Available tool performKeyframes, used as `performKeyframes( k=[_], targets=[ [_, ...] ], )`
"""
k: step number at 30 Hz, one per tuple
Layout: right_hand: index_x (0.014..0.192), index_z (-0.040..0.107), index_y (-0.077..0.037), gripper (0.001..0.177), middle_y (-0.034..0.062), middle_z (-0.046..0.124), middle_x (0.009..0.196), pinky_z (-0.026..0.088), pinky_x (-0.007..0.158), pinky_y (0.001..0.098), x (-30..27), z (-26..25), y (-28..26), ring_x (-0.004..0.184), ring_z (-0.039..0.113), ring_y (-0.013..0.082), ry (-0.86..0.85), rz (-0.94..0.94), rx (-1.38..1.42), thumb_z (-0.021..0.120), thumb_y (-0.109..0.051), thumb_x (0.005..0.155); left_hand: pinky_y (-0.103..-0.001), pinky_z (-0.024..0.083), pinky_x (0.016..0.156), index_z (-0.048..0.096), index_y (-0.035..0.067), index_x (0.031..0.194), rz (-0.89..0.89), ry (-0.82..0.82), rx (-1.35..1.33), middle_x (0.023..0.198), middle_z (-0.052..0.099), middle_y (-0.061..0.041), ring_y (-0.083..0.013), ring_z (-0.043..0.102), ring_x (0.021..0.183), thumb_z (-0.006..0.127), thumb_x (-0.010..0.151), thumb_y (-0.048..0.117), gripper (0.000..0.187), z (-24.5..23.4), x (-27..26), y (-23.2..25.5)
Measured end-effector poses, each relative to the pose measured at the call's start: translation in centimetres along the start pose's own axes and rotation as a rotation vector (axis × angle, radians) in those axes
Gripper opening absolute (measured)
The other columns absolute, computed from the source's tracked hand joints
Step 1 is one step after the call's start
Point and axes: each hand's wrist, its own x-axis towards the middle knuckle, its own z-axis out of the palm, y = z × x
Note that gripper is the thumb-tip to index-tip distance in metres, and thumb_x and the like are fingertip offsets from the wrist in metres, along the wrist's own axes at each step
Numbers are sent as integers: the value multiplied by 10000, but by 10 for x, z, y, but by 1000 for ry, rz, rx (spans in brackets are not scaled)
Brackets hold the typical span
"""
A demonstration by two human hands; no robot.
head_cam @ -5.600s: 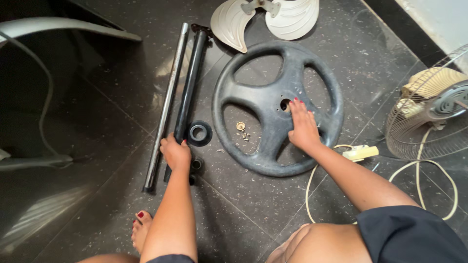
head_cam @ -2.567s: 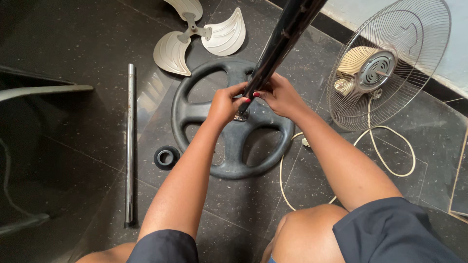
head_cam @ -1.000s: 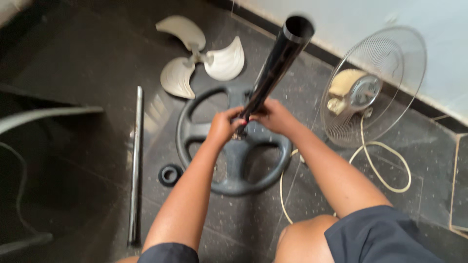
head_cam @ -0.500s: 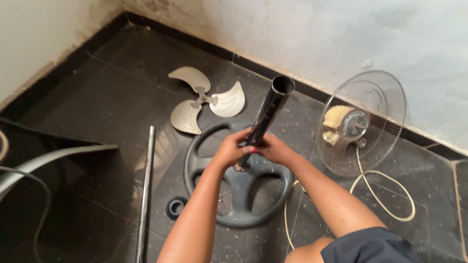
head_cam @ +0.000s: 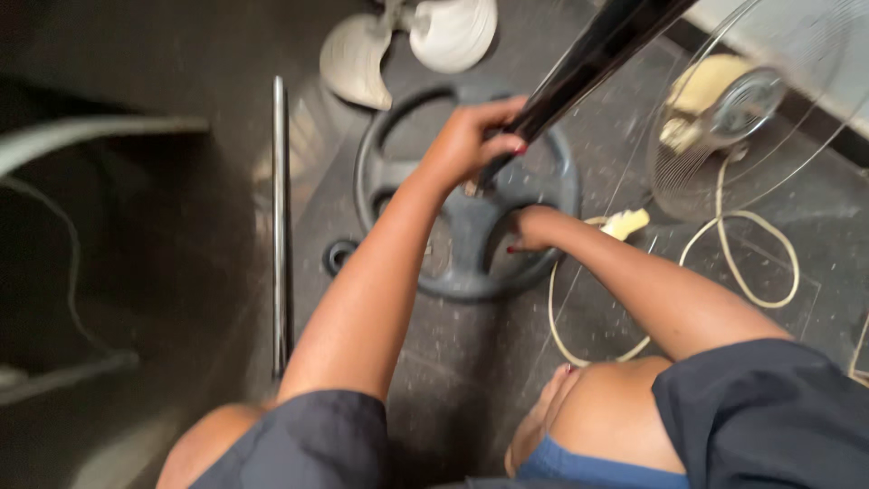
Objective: The person assembles a standing fan by inserting a metal pole into a circular base and securing it with a screwdriver. They then attach a plastic cap to the pole.
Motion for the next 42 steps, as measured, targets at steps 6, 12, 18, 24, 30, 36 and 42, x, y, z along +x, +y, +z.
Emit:
performKeyframes(
  k=[6, 12, 18, 24, 30, 36, 42],
  targets=[
    [1247, 688, -138, 478, 165, 697, 1216, 527, 953, 459, 36, 67, -110, 1106, 664, 371, -231, -250, -25, 733, -355, 824, -330, 577, 916, 626, 218, 1377, -59, 89, 162, 1100, 795, -108, -155, 760, 977, 834, 842, 128, 581, 16, -5, -1],
    [1187, 675, -86, 338, 188, 703, 1185, 536, 950, 443, 78, 44, -230, 1075, 682, 371, 244, -317, 459, 718, -211, 876, -355, 594, 917, 579, 306, 1423, -6, 256, 126, 1154, 795, -73, -230, 789, 1034, 794, 850, 205, 621, 53, 4, -20],
    [1218, 622, -43, 415, 215, 643, 1254, 508, 985, 447, 97, 35, -287, 1153, 624, 402, 651, -148, 622, 758, -81, 828, -381, 596, 874, 578, 344, 1409, 18, 168, 155, 1136, 815, -28, -250, 794, 1021, 805, 834, 315, 618, 48, 8, -34],
    [1366, 550, -23, 736, 247, 511, 1451, 383, 1125, 469, 120, 44, -294, 1338, 482, 432, 618, -289, 375, 847, -87, 696, -381, 600, 856, 578, 331, 1420, -11, 108, 170, 1090, 811, -44, -265, 797, 968, 807, 841, 309, 623, 40, 3, -24],
    [1394, 562, -52, 756, 218, 548, 1445, 385, 1139, 467, 122, 53, -295, 1347, 501, 406, 698, -255, 391, 865, -136, 706, -374, 593, 871, 605, 277, 1383, -7, 75, 115, 1088, 799, -81, -268, 798, 993, 812, 827, 211, 597, 23, -5, 1],
    [1455, 545, -59, 573, 184, 620, 1432, 451, 1156, 410, 53, 38, -230, 1332, 590, 332, 700, -290, 985, 748, -238, 950, -379, 560, 898, 637, 195, 1348, 38, 47, 154, 1173, 740, -152, -343, 731, 1067, 843, 817, 149, 572, 3, -10, 21],
    [1357, 591, -87, 744, 126, 672, 1292, 556, 924, 380, -63, -18, -158, 1157, 684, 244, 663, 196, 799, 913, -257, 708, -361, 543, 945, 659, 150, 1314, -3, 21, 143, 1174, 753, -161, -323, 741, 1081, 847, 814, 143, 534, -1, -9, 23]
  ],
)
